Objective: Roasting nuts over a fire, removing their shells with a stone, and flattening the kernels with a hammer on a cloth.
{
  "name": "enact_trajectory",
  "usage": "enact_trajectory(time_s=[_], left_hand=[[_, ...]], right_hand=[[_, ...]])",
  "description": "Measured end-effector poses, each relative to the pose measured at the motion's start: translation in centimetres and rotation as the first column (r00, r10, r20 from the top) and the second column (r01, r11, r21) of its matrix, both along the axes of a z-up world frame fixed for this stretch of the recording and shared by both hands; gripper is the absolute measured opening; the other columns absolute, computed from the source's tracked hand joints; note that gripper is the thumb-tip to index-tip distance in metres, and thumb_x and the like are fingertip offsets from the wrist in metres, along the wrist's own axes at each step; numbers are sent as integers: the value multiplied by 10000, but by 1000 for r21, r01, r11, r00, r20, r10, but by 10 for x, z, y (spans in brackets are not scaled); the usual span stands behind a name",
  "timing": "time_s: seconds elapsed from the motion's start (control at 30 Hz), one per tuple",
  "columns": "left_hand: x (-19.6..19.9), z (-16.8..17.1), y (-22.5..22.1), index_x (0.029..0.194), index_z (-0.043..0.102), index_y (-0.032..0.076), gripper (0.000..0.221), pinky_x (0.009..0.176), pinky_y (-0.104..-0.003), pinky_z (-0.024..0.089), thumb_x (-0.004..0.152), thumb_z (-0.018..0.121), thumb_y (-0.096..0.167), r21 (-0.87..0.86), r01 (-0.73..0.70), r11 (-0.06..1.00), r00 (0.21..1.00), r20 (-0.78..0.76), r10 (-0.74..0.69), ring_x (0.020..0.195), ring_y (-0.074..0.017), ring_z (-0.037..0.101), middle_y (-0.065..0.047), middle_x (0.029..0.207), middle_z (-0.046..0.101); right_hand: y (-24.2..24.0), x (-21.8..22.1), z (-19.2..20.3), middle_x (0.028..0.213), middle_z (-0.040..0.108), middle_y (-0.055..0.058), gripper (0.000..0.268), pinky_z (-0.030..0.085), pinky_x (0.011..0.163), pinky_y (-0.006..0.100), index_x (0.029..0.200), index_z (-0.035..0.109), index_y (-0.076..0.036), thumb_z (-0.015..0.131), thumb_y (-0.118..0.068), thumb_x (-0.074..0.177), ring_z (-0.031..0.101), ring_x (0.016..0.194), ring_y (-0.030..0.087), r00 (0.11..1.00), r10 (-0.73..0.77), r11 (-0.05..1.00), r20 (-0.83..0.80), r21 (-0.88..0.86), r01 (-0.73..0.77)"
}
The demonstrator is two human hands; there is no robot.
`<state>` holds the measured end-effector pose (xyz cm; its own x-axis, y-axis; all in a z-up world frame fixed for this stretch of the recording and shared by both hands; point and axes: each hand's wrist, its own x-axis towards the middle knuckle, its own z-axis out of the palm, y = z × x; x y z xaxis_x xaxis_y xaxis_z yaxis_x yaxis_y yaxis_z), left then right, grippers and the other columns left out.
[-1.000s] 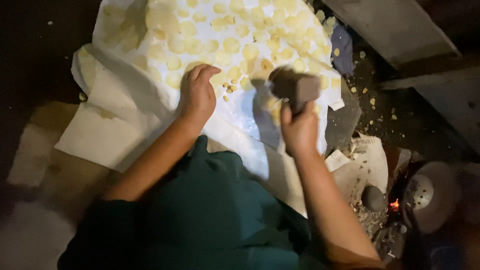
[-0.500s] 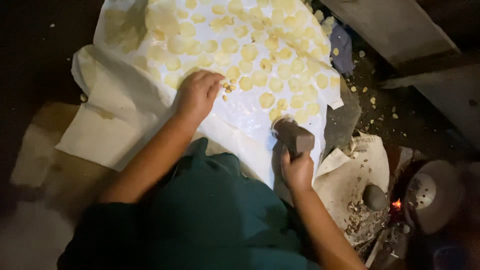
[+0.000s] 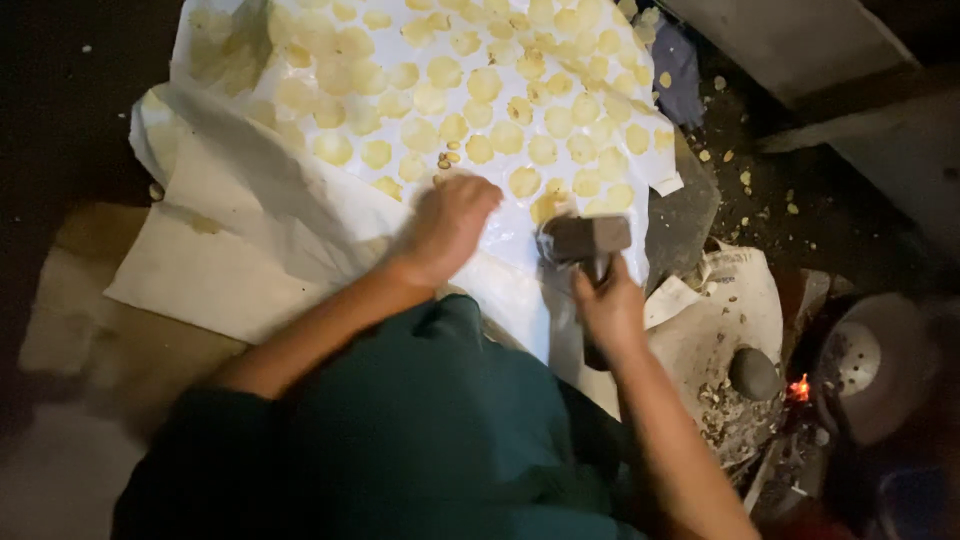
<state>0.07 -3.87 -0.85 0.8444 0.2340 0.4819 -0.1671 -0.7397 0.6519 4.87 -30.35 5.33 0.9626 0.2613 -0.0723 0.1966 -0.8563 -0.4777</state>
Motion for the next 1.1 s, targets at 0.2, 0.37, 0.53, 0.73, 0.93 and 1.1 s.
enact_trajectory(time_s=[0.2, 0.37, 0.53, 0.73, 0.93, 1.1], left_hand=[[11, 2, -33, 1128, 622, 53, 177, 832, -495, 495, 953, 645, 75, -68, 86, 994, 992, -82, -92, 937, -369, 636, -142, 942, 671], [12, 9, -23, 1260, 576, 9, 360, 809, -498, 489, 915, 648, 83, -169, 138, 976, 985, -75, -153, 900, -370, 637, -121, 944, 700], [-2, -7, 31, 1238, 636, 61, 257, 891, -485, 497, 986, 600, 30, -47, -186, 981, 982, 18, 187, 1024, -377, 640, -154, 1075, 692], [8, 8, 59, 1082, 692, 77, 172, 900, -485, 485, 932, 744, 146, -107, -218, 970, 976, -1, 220, 1022, -373, 630, -142, 1068, 685], [24, 0, 45, 1019, 694, 87, 199, 903, -492, 465, 859, 793, 152, 11, -156, 988, 988, -7, 157, 1017, -366, 599, -120, 1031, 639], [19, 2, 49, 1086, 684, 71, 216, 920, -477, 468, 885, 762, 93, -38, -167, 985, 986, 3, 167, 1036, -363, 596, -129, 1070, 627]], right_hand=[[27, -13, 111, 832, 675, 111, 368, 526, 503, 329, 1288, 524, -8, 656, -159, 980, 635, 597, 165, 988, -41, 879, -147, 466, 105], [-5, -7, -8, 966, 700, 222, 278, 582, 842, 451, 1284, 545, -79, 613, -160, 1027, 708, 896, 384, 827, 259, 941, 499, 63, -333], [41, 5, -50, 876, 701, 323, 647, 544, 696, 571, 1324, 464, 38, 759, -333, 884, 672, 787, 522, 988, 156, 973, 15, -176, -151], [40, 3, -57, 816, 699, 310, 601, 545, 635, 566, 1268, 474, 50, 760, -317, 886, 672, 719, 511, 987, 143, 983, 78, -128, -132], [73, 32, 51, 734, 706, 185, 371, 554, 522, 410, 1124, 578, 10, 716, -277, 934, 696, 559, 260, 941, 39, 999, -337, 39, -28], [70, 24, 42, 733, 706, 188, 402, 545, 515, 395, 1208, 556, -17, 703, -260, 923, 686, 547, 269, 988, 24, 986, -150, 164, 1]])
